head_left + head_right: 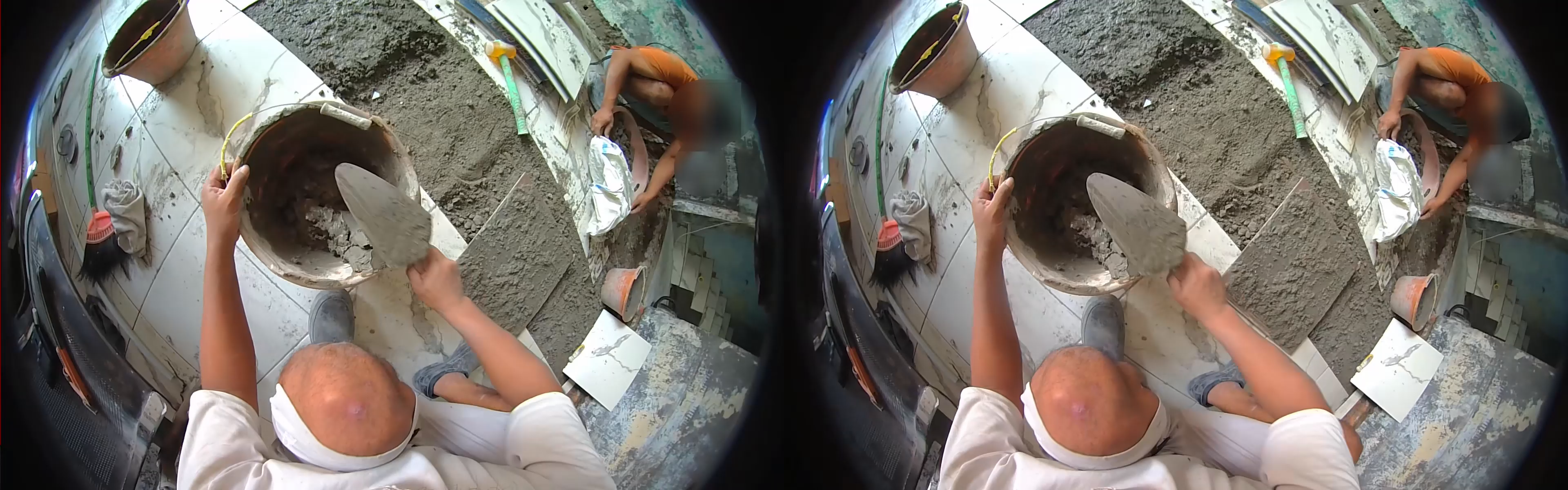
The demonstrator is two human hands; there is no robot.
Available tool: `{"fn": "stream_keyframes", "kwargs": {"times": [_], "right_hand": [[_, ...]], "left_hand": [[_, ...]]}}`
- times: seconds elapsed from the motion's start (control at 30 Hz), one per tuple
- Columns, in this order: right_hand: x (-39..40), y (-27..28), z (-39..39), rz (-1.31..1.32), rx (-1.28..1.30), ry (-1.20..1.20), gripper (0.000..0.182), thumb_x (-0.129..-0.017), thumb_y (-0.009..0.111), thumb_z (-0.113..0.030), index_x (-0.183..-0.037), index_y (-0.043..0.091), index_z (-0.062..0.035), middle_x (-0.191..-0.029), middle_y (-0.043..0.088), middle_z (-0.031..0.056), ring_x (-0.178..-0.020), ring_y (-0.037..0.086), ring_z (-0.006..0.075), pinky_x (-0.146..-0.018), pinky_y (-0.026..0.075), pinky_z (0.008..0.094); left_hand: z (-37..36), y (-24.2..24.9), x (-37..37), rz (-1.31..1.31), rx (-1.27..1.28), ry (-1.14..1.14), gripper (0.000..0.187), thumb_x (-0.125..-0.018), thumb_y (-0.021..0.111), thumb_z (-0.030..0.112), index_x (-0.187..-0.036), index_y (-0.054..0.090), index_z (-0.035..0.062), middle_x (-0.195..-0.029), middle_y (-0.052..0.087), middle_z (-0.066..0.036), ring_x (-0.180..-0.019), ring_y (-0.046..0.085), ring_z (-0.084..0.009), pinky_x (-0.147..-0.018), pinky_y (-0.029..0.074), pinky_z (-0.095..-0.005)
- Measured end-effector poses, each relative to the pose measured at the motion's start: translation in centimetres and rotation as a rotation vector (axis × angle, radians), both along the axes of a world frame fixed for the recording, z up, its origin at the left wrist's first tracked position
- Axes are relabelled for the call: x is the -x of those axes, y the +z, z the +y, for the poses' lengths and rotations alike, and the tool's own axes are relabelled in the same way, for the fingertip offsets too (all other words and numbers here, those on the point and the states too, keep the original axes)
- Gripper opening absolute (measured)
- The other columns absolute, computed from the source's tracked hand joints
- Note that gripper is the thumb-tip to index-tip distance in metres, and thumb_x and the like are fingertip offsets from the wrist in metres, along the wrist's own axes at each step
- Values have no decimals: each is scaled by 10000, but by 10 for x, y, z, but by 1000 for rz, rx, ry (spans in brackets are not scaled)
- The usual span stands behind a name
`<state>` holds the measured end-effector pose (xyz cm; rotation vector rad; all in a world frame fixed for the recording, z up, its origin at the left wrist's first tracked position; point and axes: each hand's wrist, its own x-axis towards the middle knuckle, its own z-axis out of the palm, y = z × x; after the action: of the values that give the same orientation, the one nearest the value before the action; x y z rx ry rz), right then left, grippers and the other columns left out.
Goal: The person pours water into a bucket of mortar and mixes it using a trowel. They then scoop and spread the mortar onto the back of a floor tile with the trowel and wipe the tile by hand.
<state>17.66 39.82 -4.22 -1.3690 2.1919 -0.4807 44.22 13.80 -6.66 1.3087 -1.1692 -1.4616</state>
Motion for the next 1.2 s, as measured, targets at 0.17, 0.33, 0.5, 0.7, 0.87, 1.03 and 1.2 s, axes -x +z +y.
{"fn": "stream_keyframes", "kwargs": {"times": [0.17, 0.33, 0.5, 0.7, 0.87, 1.03, 1.2], "right_hand": [[0, -32, 27, 88, -33, -40, 151, -761, 624, -117, -768, 523, -5, -732, 589, 231, -661, 610, 417, -589, 506, 467], [27, -44, 83, 171, 55, 42, 140, -739, 647, -126, -788, 550, -39, -728, 596, 196, -707, 619, 398, -623, 516, 472], [84, -10, 165, 255, -351, 178, 290, -718, 664, -131, -964, 546, -30, -800, 611, 206, -763, 612, 431, -665, 510, 488], [83, 155, 64, 252, -403, 142, 295, -807, 592, -279, -852, 508, 1, -794, 622, 232, -776, 614, 436, -697, 475, 520], [102, 203, -3, 270, -657, 222, 351, -909, 523, -317, -933, 537, 33, -819, 616, 283, -796, 595, 464, -686, 467, 507], [83, 173, -11, 180, -912, 304, 403, -928, 497, -333, -964, 566, 63, -820, 641, 282, -799, 630, 445, -697, 500, 475], [35, 162, -17, -226, -1036, 358, 416, -918, 506, -349, -976, 569, 58, -814, 638, 279, -808, 639, 429, -726, 498, 480]], "left_hand": [[4, -2, 0, -55, -2, 0, 171, -846, 685, 193, -884, 621, 39, -754, 521, 56, -659, 420, -31, -603, 352, -199], [-11, -6, 4, -90, 58, -20, 211, -824, 701, 203, -930, 656, 26, -788, 557, 46, -694, 461, -38, -621, 376, -207], [-12, -2, 5, -13, 38, -11, 219, -824, 699, 189, -950, 651, 17, -786, 556, 41, -680, 468, -43, -610, 380, -208], [9, 13, 24, 67, 53, -39, 198, -831, 691, 124, -975, 610, 14, -798, 569, 38, -678, 472, -31, -622, 389, -191], [43, 56, 62, 52, 147, -76, 167, -824, 694, 99, -937, 610, 11, -754, 540, 50, -656, 448, -18, -603, 362, -179], [62, 69, 84, 59, 180, -15, 153, -823, 695, 93, -920, 616, 6, -745, 538, 53, -628, 431, -11, -566, 347, -176], [80, 73, 93, -38, 171, 30, 134, -823, 697, 85, -902, 621, 8, -741, 532, 49, -640, 439, -13, -575, 351, -178]]}}
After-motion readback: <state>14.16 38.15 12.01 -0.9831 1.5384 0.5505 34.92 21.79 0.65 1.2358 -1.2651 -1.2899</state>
